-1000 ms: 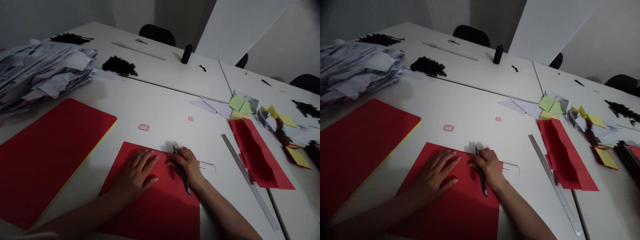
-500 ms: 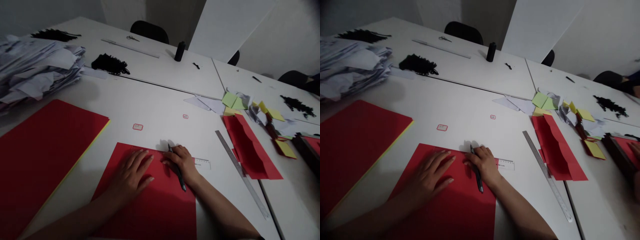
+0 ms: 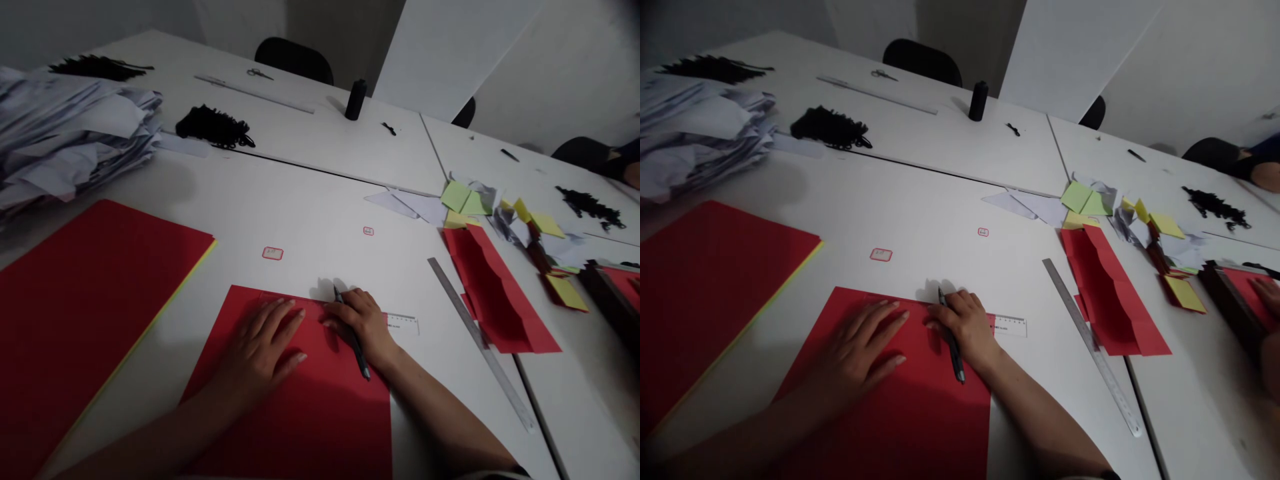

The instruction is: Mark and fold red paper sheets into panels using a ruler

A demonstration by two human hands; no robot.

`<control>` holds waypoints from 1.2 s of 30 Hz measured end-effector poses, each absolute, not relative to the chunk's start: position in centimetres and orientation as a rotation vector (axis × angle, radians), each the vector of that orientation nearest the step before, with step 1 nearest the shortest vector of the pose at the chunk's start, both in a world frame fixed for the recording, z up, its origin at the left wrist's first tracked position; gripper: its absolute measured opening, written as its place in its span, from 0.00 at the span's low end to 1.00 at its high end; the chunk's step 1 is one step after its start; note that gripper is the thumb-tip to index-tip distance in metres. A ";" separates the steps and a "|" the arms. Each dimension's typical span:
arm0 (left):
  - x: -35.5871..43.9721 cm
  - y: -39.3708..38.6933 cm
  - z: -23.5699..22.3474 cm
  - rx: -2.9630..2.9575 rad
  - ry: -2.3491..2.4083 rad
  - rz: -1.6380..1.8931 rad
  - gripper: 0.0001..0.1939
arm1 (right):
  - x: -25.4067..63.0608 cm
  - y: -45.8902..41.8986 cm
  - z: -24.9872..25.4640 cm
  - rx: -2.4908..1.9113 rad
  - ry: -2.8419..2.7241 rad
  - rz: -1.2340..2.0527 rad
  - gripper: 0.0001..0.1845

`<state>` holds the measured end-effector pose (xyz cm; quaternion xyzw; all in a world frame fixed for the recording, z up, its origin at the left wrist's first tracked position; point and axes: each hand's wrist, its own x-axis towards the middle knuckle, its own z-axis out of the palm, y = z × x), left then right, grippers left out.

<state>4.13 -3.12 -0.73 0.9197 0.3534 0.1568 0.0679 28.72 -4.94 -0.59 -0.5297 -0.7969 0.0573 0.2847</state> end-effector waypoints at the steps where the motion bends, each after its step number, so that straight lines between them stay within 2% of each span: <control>1: 4.1 -3.1 -0.7 2.769 1.060 0.479 0.29 | 28.7 -4.9 -0.6 -1.416 -2.130 0.157 0.12; 36: 4.1 -3.3 -0.4 2.695 1.066 0.438 0.27 | 28.6 -5.1 -0.2 -1.426 -2.146 0.149 0.11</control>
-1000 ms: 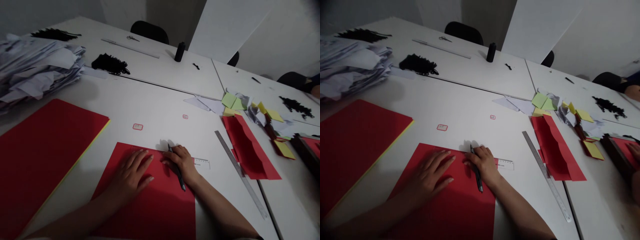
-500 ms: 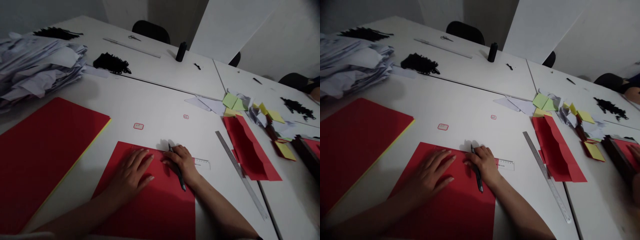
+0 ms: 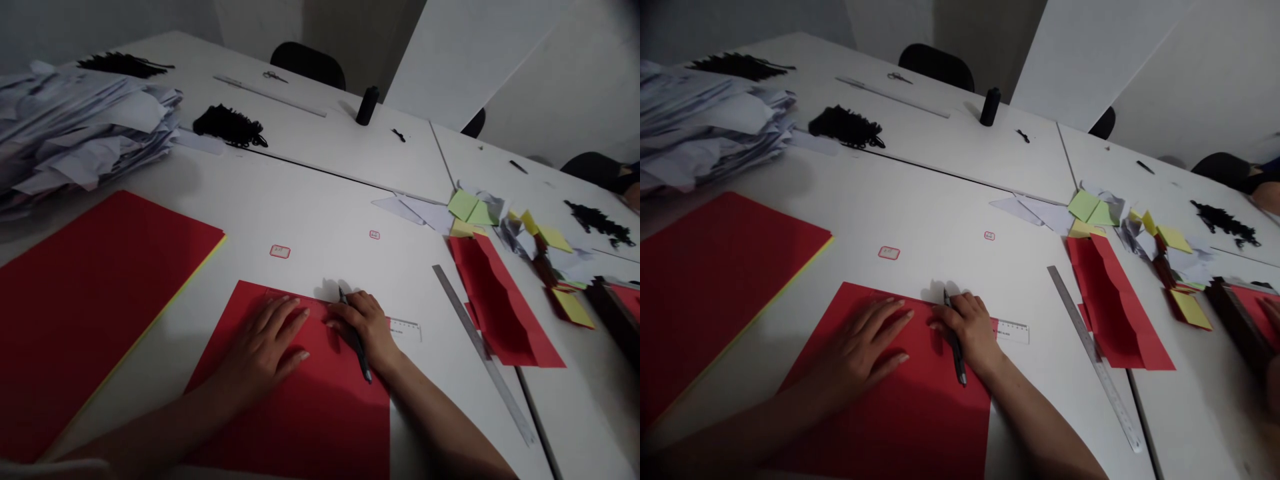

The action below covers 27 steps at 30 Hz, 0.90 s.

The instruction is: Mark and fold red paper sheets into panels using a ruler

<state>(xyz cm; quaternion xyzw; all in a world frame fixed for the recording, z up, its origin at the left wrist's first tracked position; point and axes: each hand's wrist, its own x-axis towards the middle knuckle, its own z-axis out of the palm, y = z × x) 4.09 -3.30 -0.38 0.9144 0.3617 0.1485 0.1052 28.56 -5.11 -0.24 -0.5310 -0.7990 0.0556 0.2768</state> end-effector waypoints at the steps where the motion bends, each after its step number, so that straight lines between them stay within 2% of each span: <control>1: 4.1 -3.3 -0.4 2.692 1.066 0.450 0.27 | 28.6 -5.1 -0.3 -1.430 -2.146 0.153 0.11; 14: 4.2 -3.2 -0.5 2.683 1.068 0.491 0.27 | 28.7 -5.2 -0.4 -1.435 -2.131 0.175 0.13; 17: 4.2 -3.4 -0.6 2.635 1.072 0.486 0.26 | 28.9 -5.2 1.1 -1.373 -1.984 0.320 0.13; 23: 4.1 -3.8 -0.8 2.556 1.062 0.514 0.27 | 27.2 -1.8 5.2 -1.216 -1.827 0.836 0.13; 27: 4.2 -3.8 -0.8 2.541 1.039 0.594 0.25 | 23.2 2.1 4.1 -1.242 -1.693 1.046 0.13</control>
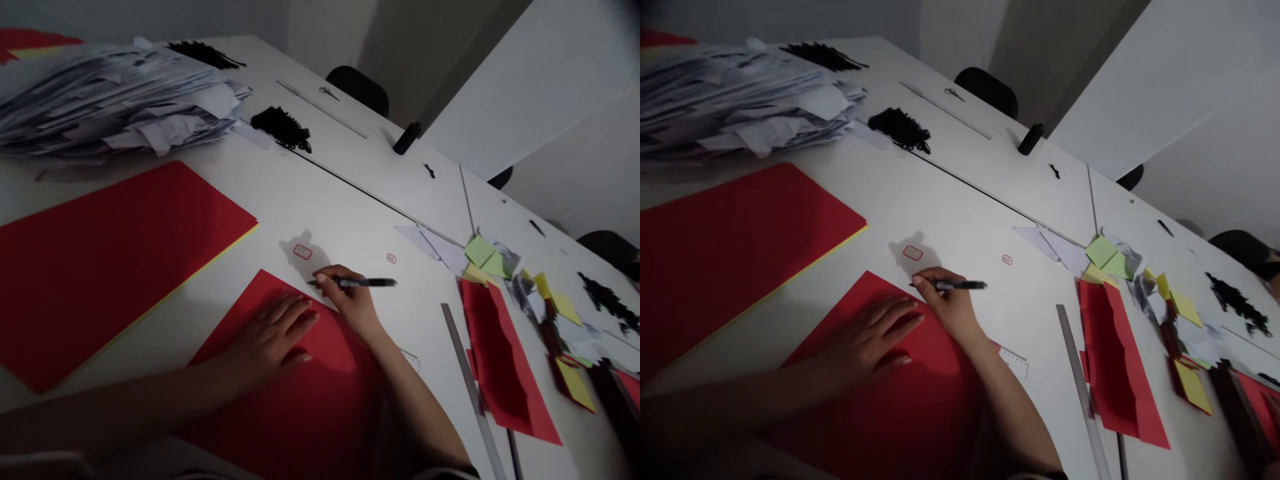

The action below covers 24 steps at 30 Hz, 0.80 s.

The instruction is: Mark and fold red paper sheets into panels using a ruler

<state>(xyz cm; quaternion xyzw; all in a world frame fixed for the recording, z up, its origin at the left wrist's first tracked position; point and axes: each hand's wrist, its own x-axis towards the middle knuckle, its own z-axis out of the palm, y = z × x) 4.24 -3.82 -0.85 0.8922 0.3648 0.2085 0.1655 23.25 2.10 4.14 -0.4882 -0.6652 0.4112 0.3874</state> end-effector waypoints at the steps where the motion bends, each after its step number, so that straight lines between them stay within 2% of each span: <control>1: 4.3 -3.8 -0.8 2.538 1.045 0.601 0.25 | 22.3 2.9 3.5 -1.244 -1.659 1.107 0.12; 8: 4.5 -3.8 -0.8 2.562 1.065 0.541 0.27 | 19.4 4.9 0.3 -1.199 -1.634 1.175 0.12; 24: 4.6 -3.7 -0.7 2.589 1.067 0.526 0.26 | 19.8 4.7 -0.1 -1.186 -1.693 1.165 0.13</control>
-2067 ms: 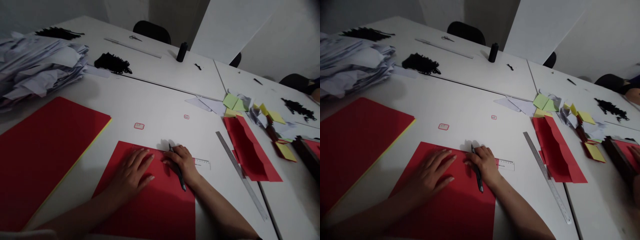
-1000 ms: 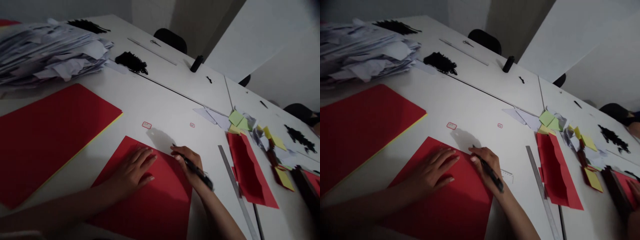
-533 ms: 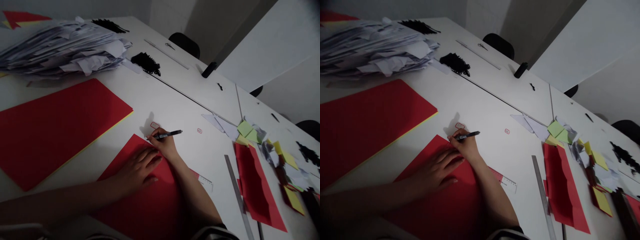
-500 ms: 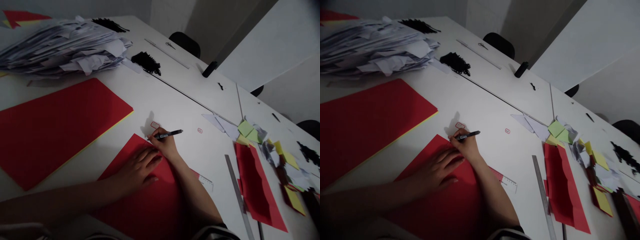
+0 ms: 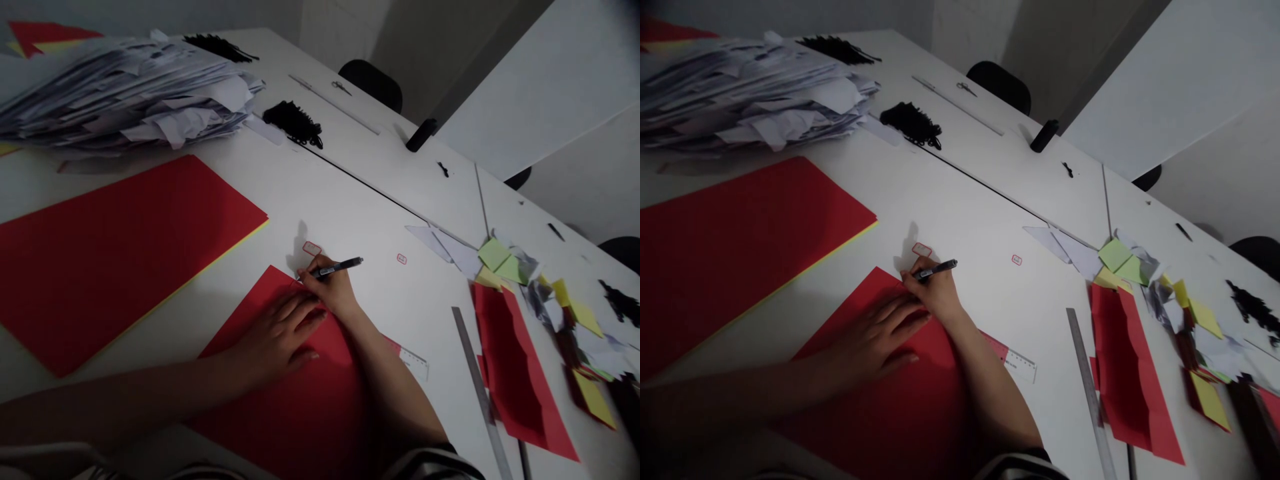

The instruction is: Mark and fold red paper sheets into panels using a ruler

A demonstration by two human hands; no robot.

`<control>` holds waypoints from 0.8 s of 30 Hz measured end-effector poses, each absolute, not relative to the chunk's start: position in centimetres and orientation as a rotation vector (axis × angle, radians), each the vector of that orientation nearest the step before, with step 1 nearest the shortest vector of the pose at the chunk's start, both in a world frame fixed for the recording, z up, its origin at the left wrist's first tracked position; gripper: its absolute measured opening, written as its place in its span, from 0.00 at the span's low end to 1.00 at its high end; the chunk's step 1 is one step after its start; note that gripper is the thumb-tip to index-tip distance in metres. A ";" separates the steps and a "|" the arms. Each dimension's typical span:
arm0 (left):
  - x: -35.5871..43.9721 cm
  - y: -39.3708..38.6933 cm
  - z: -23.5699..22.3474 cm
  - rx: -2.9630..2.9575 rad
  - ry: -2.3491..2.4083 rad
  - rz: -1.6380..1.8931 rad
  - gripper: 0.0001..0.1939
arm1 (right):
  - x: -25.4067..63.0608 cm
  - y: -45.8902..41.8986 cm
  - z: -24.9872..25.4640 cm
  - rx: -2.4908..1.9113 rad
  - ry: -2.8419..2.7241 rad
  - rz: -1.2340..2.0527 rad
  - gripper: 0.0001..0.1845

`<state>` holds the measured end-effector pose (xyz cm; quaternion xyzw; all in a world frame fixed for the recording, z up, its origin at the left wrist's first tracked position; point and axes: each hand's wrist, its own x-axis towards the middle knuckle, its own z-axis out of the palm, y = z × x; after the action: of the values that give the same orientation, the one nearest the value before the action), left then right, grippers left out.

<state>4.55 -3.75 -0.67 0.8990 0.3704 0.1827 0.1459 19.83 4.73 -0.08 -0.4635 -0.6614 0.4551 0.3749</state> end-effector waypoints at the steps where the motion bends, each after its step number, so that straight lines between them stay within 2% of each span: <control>1: 4.6 -3.7 -0.6 2.595 1.071 0.516 0.26 | 19.8 4.7 0.0 -1.181 -1.693 1.163 0.13; 24: 4.5 -3.8 -0.5 2.597 1.057 0.527 0.26 | 19.6 4.8 0.2 -1.192 -1.589 1.200 0.14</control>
<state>4.49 -3.78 -0.55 0.9007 0.3668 0.1828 0.1438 19.61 4.79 0.19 -0.4710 -0.6279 0.4740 0.3991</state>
